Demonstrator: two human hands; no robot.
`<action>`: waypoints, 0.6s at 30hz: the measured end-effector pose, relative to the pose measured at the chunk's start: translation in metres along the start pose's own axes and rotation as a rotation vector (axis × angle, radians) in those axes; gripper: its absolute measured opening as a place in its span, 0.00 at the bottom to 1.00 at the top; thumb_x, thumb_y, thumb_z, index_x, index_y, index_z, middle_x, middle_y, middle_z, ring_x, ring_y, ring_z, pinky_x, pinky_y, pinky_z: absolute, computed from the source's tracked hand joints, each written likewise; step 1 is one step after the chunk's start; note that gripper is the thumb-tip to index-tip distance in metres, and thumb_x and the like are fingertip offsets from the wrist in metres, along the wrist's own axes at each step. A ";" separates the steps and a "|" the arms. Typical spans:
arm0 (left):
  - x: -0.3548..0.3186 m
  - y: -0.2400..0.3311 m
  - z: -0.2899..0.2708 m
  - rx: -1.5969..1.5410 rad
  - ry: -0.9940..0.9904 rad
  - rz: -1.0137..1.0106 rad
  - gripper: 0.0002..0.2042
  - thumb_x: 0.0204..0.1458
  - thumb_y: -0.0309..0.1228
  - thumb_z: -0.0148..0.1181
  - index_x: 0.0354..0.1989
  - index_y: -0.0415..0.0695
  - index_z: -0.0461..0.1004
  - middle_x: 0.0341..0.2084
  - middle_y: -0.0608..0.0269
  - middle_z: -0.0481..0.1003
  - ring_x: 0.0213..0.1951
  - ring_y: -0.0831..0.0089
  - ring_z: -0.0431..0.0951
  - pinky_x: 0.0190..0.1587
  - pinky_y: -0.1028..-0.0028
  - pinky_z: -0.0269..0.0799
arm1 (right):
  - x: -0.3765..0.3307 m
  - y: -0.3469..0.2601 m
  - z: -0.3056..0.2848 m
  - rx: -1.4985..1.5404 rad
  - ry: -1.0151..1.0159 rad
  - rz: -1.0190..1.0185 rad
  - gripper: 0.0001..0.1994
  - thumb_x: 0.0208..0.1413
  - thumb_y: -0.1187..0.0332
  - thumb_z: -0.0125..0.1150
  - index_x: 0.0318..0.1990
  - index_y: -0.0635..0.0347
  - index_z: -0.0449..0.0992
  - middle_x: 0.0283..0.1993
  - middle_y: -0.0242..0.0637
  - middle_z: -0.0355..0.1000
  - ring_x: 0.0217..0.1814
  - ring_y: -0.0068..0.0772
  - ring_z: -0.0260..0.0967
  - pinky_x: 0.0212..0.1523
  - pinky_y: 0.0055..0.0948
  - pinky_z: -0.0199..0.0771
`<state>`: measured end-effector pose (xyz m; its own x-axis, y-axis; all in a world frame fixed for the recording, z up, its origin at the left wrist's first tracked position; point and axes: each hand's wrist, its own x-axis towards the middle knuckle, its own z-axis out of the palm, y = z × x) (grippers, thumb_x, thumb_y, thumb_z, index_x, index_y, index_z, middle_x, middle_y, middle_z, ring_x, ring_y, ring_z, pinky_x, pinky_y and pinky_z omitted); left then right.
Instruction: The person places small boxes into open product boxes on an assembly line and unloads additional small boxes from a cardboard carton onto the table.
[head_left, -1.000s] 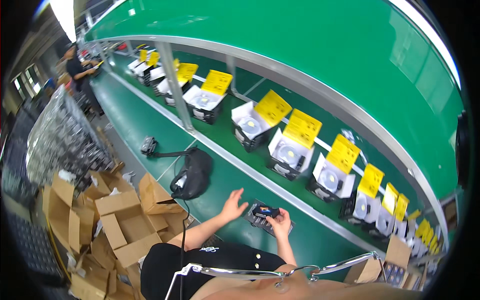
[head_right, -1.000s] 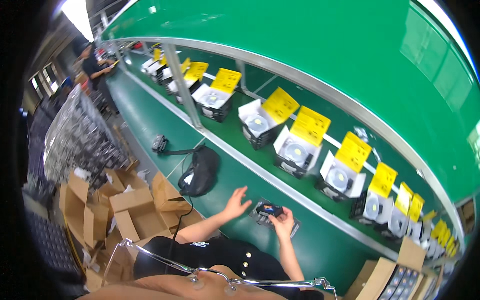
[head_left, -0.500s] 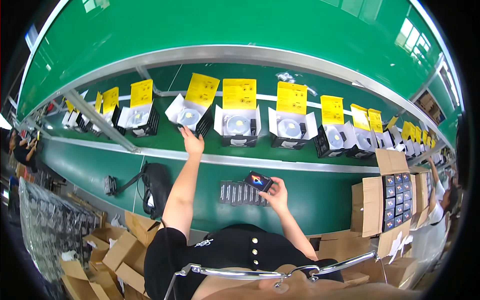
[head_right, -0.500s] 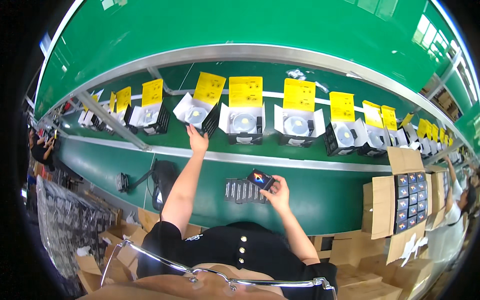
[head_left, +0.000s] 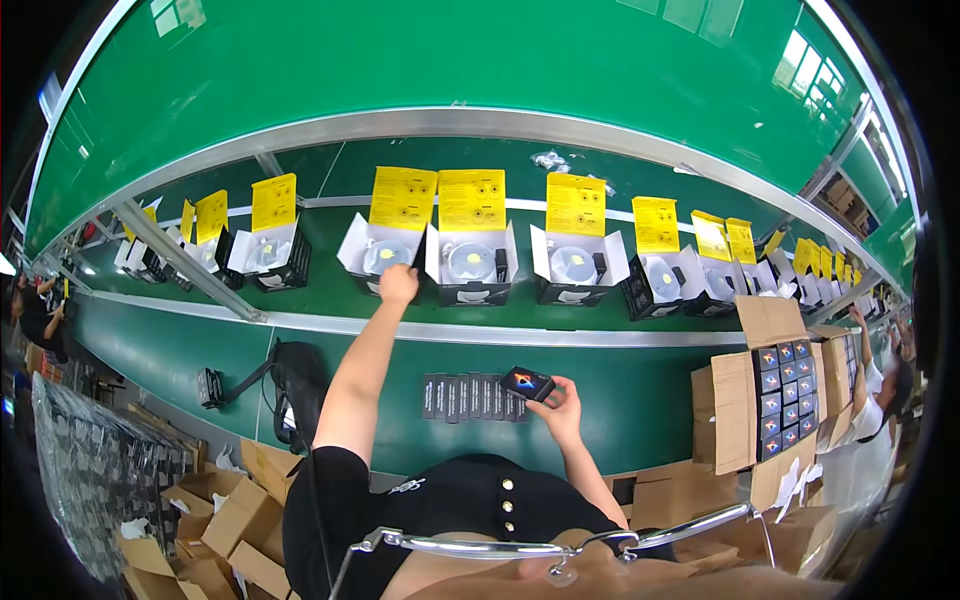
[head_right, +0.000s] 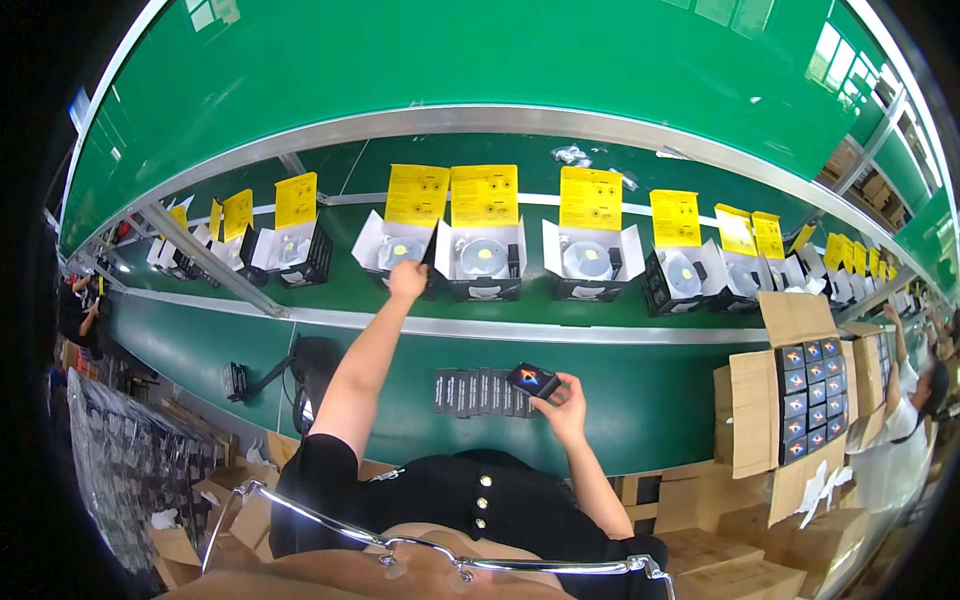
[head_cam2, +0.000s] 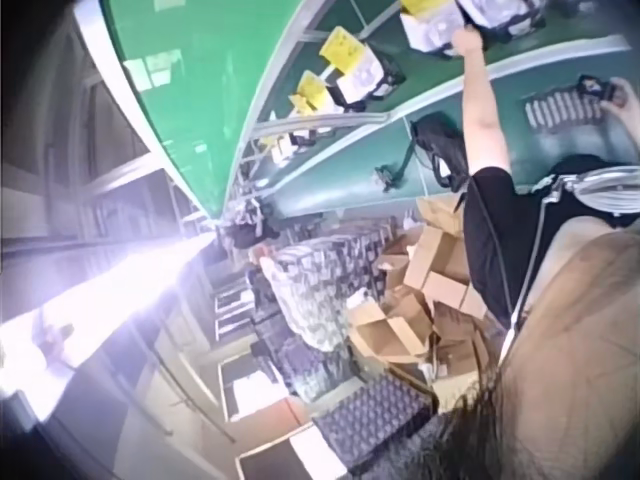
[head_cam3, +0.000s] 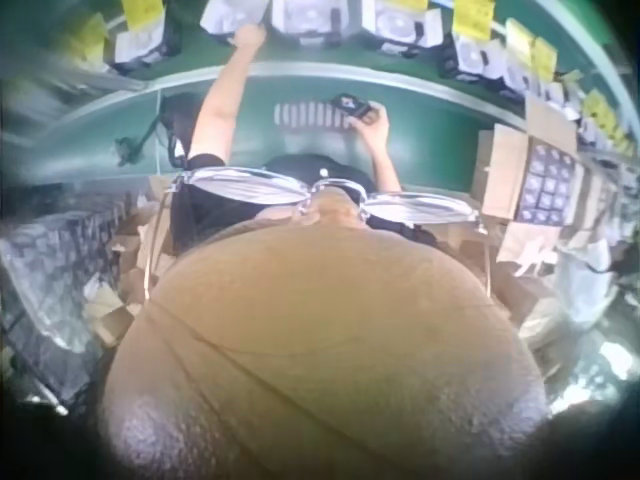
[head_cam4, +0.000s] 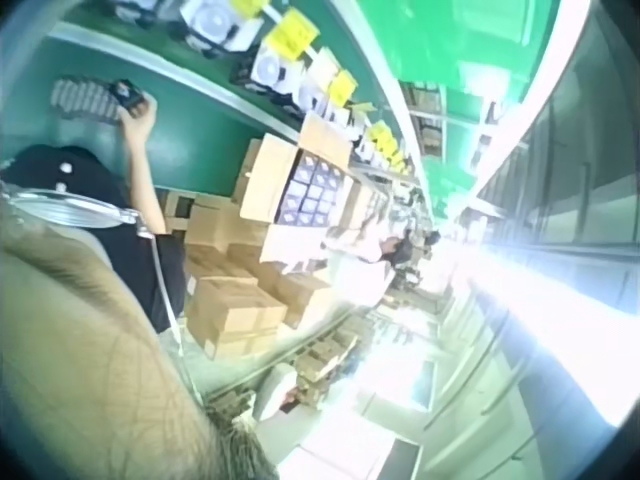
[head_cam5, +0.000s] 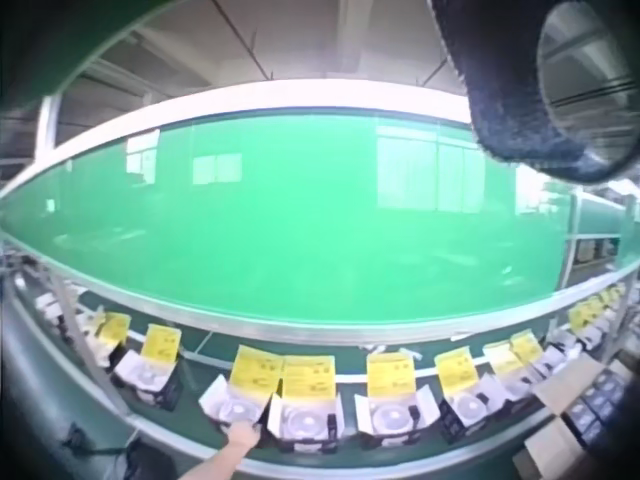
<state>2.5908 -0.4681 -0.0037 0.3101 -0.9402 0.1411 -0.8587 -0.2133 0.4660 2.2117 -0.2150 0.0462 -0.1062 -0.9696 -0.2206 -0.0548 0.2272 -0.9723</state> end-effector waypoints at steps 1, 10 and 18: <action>-0.005 -0.001 0.004 -0.091 -0.045 0.036 0.13 0.53 0.39 0.60 0.32 0.40 0.80 0.32 0.44 0.80 0.39 0.44 0.80 0.45 0.54 0.75 | 0.004 0.003 0.007 -0.044 -0.007 -0.044 0.35 0.37 0.79 0.78 0.54 0.61 0.64 0.46 0.42 0.74 0.49 0.32 0.74 0.50 0.33 0.77; -0.159 -0.032 0.010 -0.745 0.025 0.069 0.26 0.51 0.36 0.64 0.59 0.39 0.69 0.47 0.49 0.74 0.45 0.53 0.75 0.50 0.61 0.72 | 0.095 -0.073 0.087 0.011 -0.158 -0.321 0.36 0.41 0.76 0.77 0.59 0.64 0.63 0.49 0.42 0.72 0.50 0.33 0.73 0.49 0.32 0.77; -0.280 -0.177 0.020 -0.053 0.243 -0.130 0.30 0.53 0.41 0.61 0.61 0.38 0.63 0.60 0.45 0.63 0.64 0.47 0.58 0.67 0.43 0.45 | 0.230 -0.165 0.255 -0.679 -0.153 -0.898 0.32 0.37 0.63 0.78 0.52 0.66 0.73 0.50 0.47 0.75 0.55 0.51 0.71 0.60 0.53 0.66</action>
<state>2.6477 -0.1724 -0.1436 0.5105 -0.8132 0.2794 -0.7846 -0.3077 0.5382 2.4499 -0.4991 0.1359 0.3624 -0.7974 0.4826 -0.5819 -0.5980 -0.5511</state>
